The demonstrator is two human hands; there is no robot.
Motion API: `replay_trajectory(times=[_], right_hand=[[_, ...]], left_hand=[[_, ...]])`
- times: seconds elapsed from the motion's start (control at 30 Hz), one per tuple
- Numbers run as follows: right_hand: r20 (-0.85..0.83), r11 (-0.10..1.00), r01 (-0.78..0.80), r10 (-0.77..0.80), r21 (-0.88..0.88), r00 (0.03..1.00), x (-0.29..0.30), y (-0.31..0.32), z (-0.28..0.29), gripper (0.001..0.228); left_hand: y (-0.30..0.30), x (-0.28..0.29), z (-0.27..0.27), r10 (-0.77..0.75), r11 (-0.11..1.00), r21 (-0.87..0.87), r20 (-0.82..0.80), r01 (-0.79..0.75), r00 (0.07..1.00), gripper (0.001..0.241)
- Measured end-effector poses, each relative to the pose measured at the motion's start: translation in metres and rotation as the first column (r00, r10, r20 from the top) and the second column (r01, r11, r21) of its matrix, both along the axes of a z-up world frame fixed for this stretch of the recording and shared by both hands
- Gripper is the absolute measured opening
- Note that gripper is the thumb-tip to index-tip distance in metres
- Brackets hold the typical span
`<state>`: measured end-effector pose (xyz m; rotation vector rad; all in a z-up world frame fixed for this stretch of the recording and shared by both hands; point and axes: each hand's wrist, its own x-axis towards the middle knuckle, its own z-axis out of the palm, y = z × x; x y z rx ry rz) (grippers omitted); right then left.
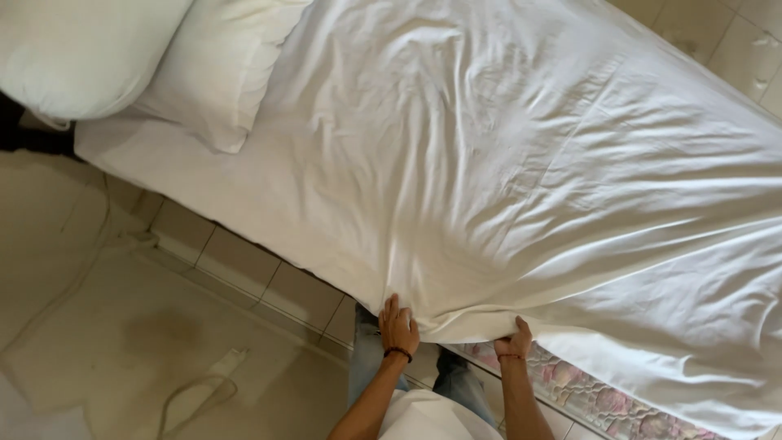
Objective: The person strips a white sheet and pillows off a single bed, then spreads a fresh white sheet over the mattress and tucks it under the edges on all sides. They arrange the pillows and a bolster on the made bed and finally pick up a yellow blanket from a chair.
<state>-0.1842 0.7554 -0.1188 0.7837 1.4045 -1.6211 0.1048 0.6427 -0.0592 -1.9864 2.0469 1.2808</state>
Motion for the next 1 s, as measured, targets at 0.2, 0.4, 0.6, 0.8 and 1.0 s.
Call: replay_trajectory(times=[0.2,0.4,0.6,0.8,1.0], right_hand=[[0.153,0.989,0.115,-0.099,-0.098,0.983,-0.039,0.038,0.039,0.051],[0.385,0.866,-0.474,0.388,0.160,0.838,-0.059,0.153,0.043,0.041],[0.480,0.604,-0.762,0.610,0.233,0.630,-0.050,0.249,-0.017,0.036],[0.644,0.506,-0.807,0.514,0.305,0.566,-0.018,0.290,-0.060,0.028],[0.356,-0.486,-0.712,0.870,0.506,-0.341,0.021,0.234,0.037,0.038]], left_hand=[[0.087,-0.048,-0.031,0.279,0.949,-0.146,-0.024,-0.280,0.960,0.038],[0.148,-0.139,-0.039,0.855,0.397,-0.213,-0.268,-0.893,0.444,0.080],[0.229,-0.176,-0.117,0.924,0.329,0.121,-0.246,-0.937,0.293,0.065],[0.254,-0.130,-0.141,0.985,0.142,0.468,-0.153,-0.872,0.079,0.046],[0.254,-0.118,-0.157,0.917,0.362,0.254,0.078,-0.897,0.392,0.048]])
